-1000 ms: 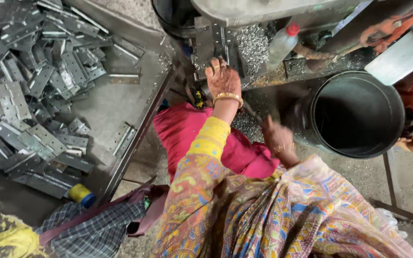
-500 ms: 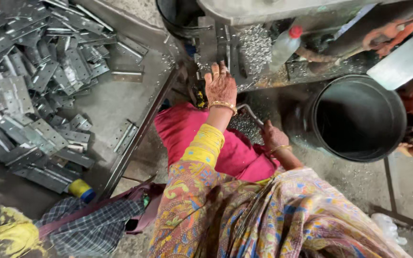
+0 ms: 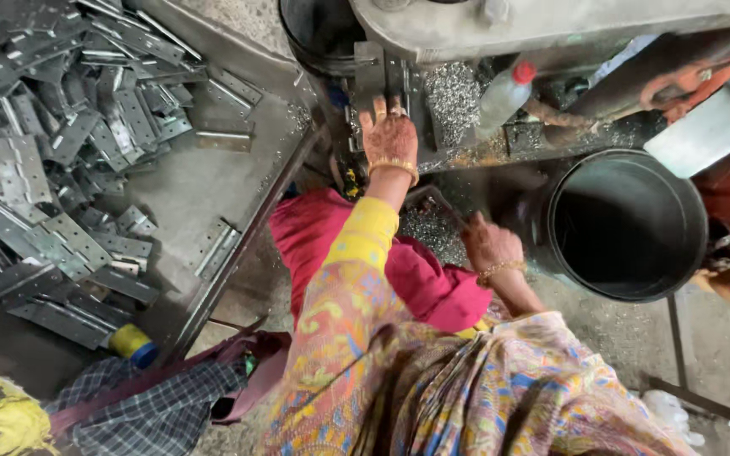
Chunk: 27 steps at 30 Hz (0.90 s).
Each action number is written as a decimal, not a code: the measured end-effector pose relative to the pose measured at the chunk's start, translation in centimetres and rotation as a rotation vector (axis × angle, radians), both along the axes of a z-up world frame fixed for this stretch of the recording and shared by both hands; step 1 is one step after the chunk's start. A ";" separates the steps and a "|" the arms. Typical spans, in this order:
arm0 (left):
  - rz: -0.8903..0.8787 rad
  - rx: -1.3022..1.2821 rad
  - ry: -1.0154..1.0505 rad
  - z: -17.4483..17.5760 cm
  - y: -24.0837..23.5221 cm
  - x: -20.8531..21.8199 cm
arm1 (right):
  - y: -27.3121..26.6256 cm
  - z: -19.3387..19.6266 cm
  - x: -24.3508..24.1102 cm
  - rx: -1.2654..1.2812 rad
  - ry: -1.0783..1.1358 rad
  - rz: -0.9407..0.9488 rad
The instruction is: The person picks up metal hinge plates from a tray and places them individually into a machine press to drill holes, repeating this process for many plates.
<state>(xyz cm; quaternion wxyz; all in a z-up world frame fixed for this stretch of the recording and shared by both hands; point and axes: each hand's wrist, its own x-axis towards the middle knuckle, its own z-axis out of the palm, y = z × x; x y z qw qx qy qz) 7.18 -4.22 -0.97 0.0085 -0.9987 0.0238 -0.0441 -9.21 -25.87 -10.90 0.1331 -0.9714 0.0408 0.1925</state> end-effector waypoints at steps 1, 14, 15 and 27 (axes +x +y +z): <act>0.002 0.025 0.028 0.2 -0.1 0.2 | -0.1 0.4 0.4 -0.017 -0.009 0.017; -0.012 0.034 0.157 1.3 0.3 3.0 | 0.4 -2.5 0.1 -0.009 0.010 0.001; 0.007 -0.008 0.064 0.7 0.0 2.7 | 0.4 -3.9 -0.4 0.032 -0.007 -0.006; -0.352 -0.173 -0.188 -1.4 2.9 -7.9 | 2.0 9.7 -0.9 -0.106 -0.241 0.226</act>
